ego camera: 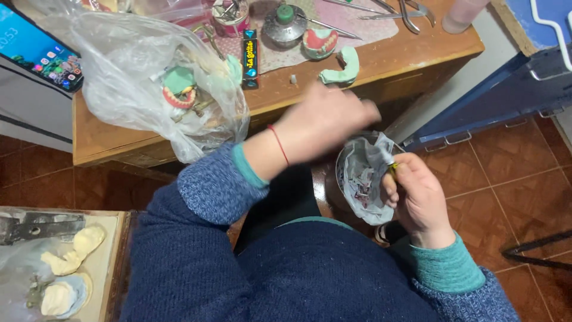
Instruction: The person opens a tube of dental cement and applies it to a green dental mold. They then pick up a set of dentures and press them onto the mold, adjusting the fit by hand.
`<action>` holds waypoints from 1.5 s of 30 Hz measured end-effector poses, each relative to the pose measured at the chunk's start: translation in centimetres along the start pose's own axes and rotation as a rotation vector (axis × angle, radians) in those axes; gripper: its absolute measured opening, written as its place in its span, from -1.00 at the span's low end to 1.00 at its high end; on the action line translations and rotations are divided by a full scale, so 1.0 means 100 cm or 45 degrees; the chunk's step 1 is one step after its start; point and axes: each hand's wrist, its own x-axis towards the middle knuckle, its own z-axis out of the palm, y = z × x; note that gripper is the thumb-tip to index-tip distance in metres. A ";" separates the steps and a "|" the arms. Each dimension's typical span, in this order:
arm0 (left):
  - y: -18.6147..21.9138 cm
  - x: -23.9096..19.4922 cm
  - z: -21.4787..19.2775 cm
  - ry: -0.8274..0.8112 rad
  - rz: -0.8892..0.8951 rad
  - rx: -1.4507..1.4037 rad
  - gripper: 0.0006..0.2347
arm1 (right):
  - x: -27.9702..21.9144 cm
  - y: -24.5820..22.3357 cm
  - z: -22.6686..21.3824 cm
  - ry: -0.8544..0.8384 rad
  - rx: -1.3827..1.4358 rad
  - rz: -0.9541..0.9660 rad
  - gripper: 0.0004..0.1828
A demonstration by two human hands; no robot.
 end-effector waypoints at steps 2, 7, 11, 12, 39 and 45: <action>-0.036 -0.014 0.008 0.030 -0.251 0.309 -0.93 | 0.001 -0.006 0.012 0.074 -0.112 -0.052 -0.79; -0.082 -0.048 0.033 0.330 -0.410 0.517 -0.89 | 0.002 -0.007 0.023 0.216 -0.359 -0.098 -0.75; -0.060 -0.041 0.017 0.259 -0.491 0.310 -0.93 | 0.007 0.003 0.018 0.196 -0.496 -0.258 -0.76; -0.049 -0.037 0.007 0.345 -0.535 0.197 -0.90 | 0.008 0.005 0.015 0.227 -0.641 -0.344 -0.77; 0.007 -0.010 0.003 0.259 0.256 -0.909 -0.81 | 0.010 -0.042 0.029 -0.010 -0.440 0.350 -0.63; -0.066 -0.046 0.007 0.303 -0.866 0.289 -0.67 | -0.007 -0.040 0.023 -0.096 -0.484 0.266 -0.71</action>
